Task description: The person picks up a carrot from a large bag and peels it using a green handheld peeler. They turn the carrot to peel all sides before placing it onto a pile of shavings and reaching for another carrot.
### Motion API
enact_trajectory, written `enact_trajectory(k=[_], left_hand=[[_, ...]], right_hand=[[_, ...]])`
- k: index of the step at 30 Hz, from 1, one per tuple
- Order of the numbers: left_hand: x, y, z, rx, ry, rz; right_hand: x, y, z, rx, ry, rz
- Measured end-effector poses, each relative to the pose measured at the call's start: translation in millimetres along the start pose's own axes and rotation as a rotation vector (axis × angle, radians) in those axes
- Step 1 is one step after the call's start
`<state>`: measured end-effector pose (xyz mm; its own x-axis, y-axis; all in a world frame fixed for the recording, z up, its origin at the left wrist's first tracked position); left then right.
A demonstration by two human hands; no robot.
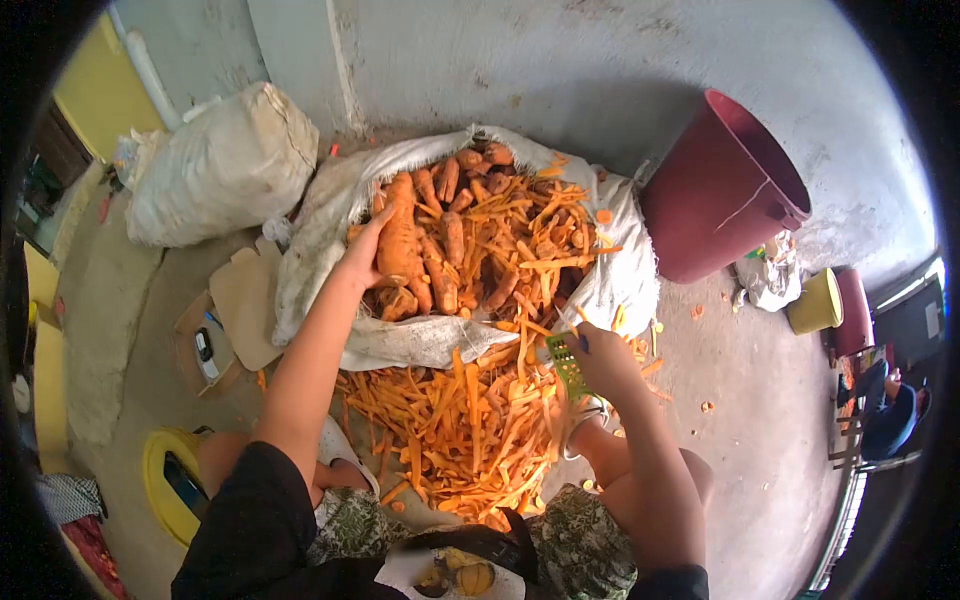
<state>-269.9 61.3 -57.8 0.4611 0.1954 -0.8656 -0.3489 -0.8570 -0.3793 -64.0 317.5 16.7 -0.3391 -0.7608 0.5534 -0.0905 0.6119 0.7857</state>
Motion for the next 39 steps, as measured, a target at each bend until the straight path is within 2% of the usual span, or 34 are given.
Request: enact_trajectory(k=[1,3,6,7,9,10,12,14,16,17,18,22,24,25,26,28,30,32,34,36,38,39], left_hand=[[-9,-17,-14,0.006,-0.015,0.017],[-28,-66,-43,0.307,-0.111,-0.185],[-25,-115,-80,0.515,-0.021,-0.33],[-25,-123,-90,0.519,-0.026,-0.319],[-20,-145,-115,0.65,0.071,-0.292],[-21,-154,-126,0.649,0.069,-0.287],[-16,-156,-140,0.399,0.104,-0.143],[-12,-156,-159,0.393,0.134,-0.137],[-5,-146,-175,0.258,0.161,-0.031],[-3,-145,-183,0.368,0.142,-0.096],[2,-143,-192,0.357,0.14,-0.099],[49,-128,-224,0.262,0.26,-0.241],[63,-133,-238,0.463,0.416,-0.469],[54,-139,-242,0.554,0.346,-0.481],[49,-143,-246,0.559,0.346,-0.484],[28,-142,-253,0.329,0.195,-0.307],[32,-132,-255,0.349,0.16,-0.318],[38,-132,-258,0.676,0.193,-0.599],[32,-143,-262,0.611,0.201,-0.511],[50,-130,-255,0.133,0.334,-0.386],[64,-129,-243,0.165,0.406,-0.461],[59,-127,-237,0.1,0.341,-0.466]], right_hand=[[0,2,-3,-0.033,0.025,0.027],[11,13,-13,-0.093,0.053,0.089],[14,21,-18,-0.137,0.08,0.263],[12,22,-18,-0.168,0.091,0.309],[14,25,-20,-0.201,0.107,0.376],[18,28,-21,-0.222,0.117,0.438],[20,31,-22,-0.232,0.115,0.528],[11,25,-10,-0.25,0.072,0.698],[25,29,-16,-0.265,0.068,0.754],[30,27,-19,-0.25,0.065,0.867],[34,23,-21,-0.231,0.06,0.981],[34,11,-19,-0.189,0.007,1.038],[28,3,-13,-0.19,-0.027,1.049],[37,7,-25,-0.219,-0.08,1.055],[41,10,-32,-0.25,-0.132,1.062],[34,1,-25,-0.258,-0.131,1.098],[50,5,-33,-0.285,-0.048,1.302],[57,-2,-29,-0.27,-0.073,1.312],[87,-13,-40,-0.167,-0.01,1.362],[102,-31,-52,-0.107,-0.06,1.487],[102,-46,-53,-0.125,-0.093,1.408],[106,-54,-49,-0.103,-0.019,1.422]])
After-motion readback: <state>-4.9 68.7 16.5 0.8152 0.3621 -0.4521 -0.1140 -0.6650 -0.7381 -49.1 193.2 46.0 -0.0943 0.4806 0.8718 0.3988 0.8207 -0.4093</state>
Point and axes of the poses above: each hand's wrist, its own z-axis towards the middle knuckle, its own y-axis out of the back of the hand, x = y × z, the point moved 6 cm from there along z, towards the middle knuckle, and after that the axes turned 11 degrees about z, right-handed, at the moved point
